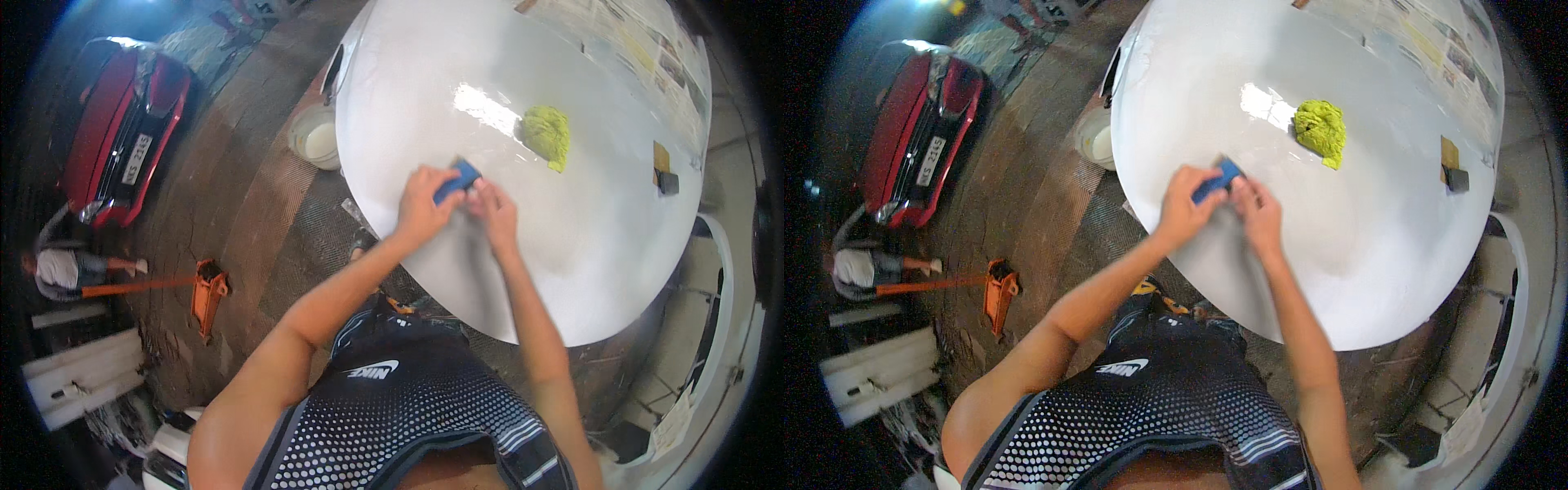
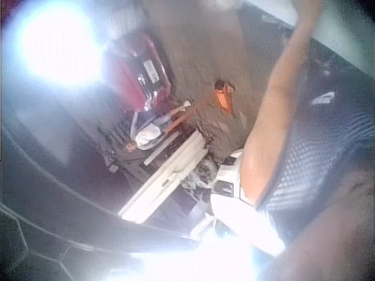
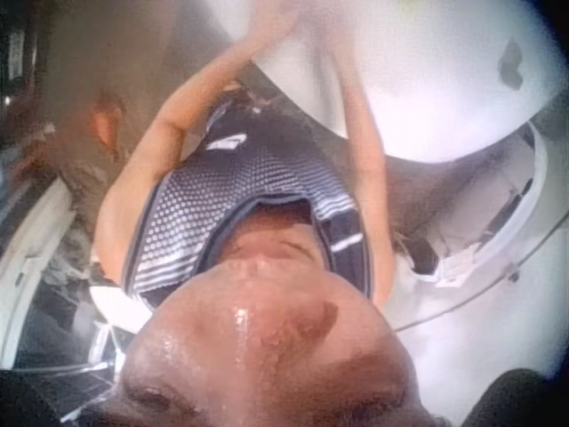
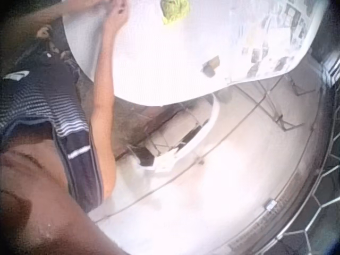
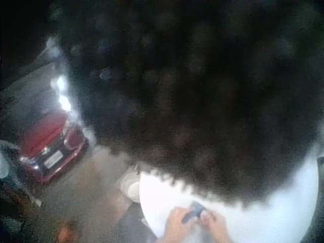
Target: The person sands a white car hood using a sanding block and wipes the surface with a yellow cloth. The person alternates between sanding and wiping, occasionally switching sanding blocks and inspecting the surface.
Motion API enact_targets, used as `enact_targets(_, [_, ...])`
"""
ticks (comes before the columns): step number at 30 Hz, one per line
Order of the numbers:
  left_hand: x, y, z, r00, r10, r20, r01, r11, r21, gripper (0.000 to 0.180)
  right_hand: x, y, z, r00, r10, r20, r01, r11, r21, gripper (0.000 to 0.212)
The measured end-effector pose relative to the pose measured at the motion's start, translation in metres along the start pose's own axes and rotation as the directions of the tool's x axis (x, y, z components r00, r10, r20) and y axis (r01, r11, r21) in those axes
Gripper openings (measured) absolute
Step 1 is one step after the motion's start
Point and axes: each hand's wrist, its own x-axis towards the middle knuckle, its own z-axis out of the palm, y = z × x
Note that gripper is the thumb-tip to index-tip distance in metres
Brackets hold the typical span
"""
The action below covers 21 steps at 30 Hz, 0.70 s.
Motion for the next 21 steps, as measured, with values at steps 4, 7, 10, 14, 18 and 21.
enact_targets(4, [-0.02,-0.006,-0.006,0.978,-0.018,0.209,0.05,0.988,-0.145,0.048,-0.042,0.011,0.04,0.985,0.068,-0.157,-0.04,0.983,0.177,0.04])
enact_targets(7, [-0.002,-0.025,-0.035,0.912,0.056,0.407,0.037,0.976,-0.216,0.069,-0.039,0.007,0.068,0.964,0.016,-0.264,0.053,0.965,0.255,0.024])
enact_targets(10, [0.028,-0.049,-0.061,0.862,0.115,0.494,0.059,0.945,-0.323,0.074,-0.035,-0.019,0.103,0.94,0.09,-0.33,0.016,0.952,0.305,0.018])
enact_targets(14, [0.077,-0.091,-0.079,0.622,-0.087,0.778,0.561,0.743,-0.365,0.064,-0.021,-0.023,0.134,0.855,0.141,-0.499,0.043,0.94,0.339,0.015])
enact_targets(18, [0.159,-0.141,-0.072,0.785,-0.237,0.572,0.373,0.919,-0.131,0.045,-0.029,-0.02,0.138,0.679,0.154,-0.718,0.12,0.941,0.316,0.013])
enact_targets(21, [0.29,-0.155,-0.062,0.955,-0.138,0.264,0.1,0.983,0.153,0.049,-0.064,-0.01,0.115,0.523,0.15,-0.839,0.144,0.955,0.26,0.012])
